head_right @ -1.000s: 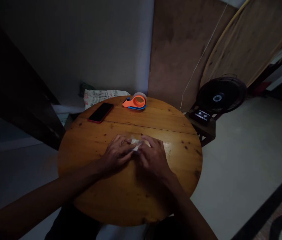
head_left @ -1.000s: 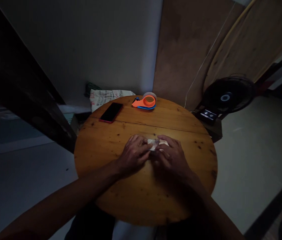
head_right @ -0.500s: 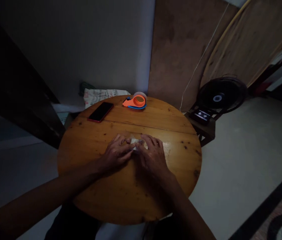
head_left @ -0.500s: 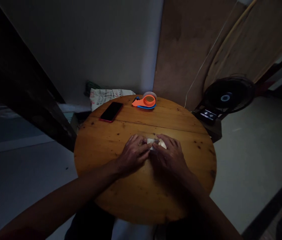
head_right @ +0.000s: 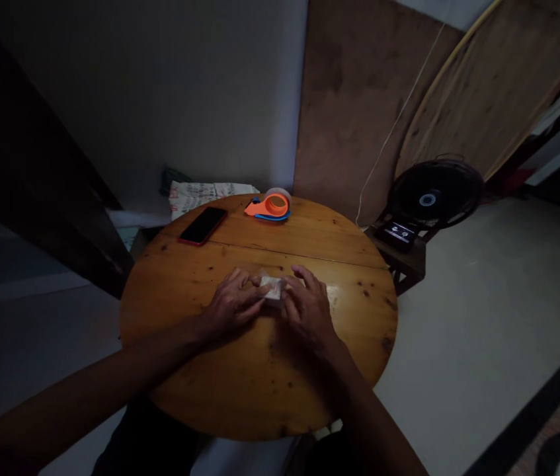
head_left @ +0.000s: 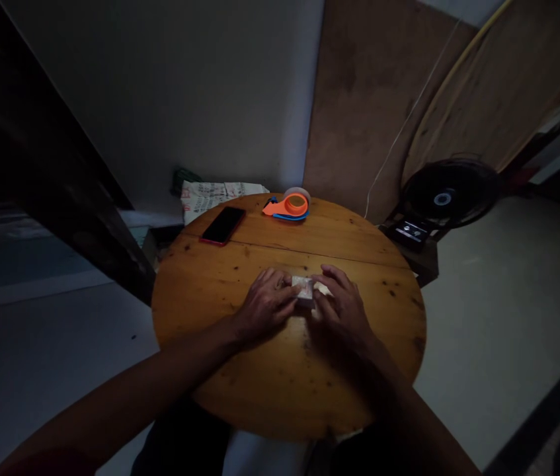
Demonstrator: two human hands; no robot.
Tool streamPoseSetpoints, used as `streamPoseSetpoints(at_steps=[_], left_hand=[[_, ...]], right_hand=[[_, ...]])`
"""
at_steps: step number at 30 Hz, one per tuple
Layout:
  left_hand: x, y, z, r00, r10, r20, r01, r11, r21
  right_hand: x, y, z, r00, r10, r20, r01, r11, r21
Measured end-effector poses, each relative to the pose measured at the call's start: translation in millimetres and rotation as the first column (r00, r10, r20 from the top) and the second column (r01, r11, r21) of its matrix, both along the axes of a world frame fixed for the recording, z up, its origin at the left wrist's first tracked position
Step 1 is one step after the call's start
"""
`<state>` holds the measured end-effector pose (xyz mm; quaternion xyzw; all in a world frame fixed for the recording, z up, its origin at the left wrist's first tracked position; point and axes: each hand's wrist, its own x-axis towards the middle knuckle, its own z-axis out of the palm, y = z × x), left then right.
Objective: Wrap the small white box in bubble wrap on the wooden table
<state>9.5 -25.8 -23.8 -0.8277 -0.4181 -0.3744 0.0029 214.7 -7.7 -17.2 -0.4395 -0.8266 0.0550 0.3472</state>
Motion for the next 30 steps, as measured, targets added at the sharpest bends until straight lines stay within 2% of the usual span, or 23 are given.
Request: streamPoseSetpoints(at_steps=[6,14,20,25,30], left_hand=[[-0.8,0.9,-2.2,1.000,-0.014,-0.012,0.014,1.000,0.006],[0.0,-0.2,-1.6,1.000,-0.002,-0.011,0.002,1.000,-0.003],[0.4,0.4,-3.2,1.000,-0.013,0.009,0.013,1.000,0.010],[0.4,-0.4,-0.5,1.000,-0.019,0.001,0.019,1.000,0.008],[0.7,-1.0,0.8,1.000,-0.020,0.002,0.020,1.000,-0.008]], right_hand=[[-1.3,-1.5,0.5,0.995,0.039,0.096,-0.041,0.999,0.023],[-5.1,-1.8,7.8,0.975,0.047,0.218,-0.083,0.984,0.159],[-6.0,-2.8,9.7,0.971,0.042,0.237,-0.087,0.979,0.183],[-6.1,-3.4,4.8,0.976,0.054,0.210,-0.087,0.985,0.150],[-7.8,-4.2,2.6,0.962,0.069,0.263,-0.109,0.984,0.142]])
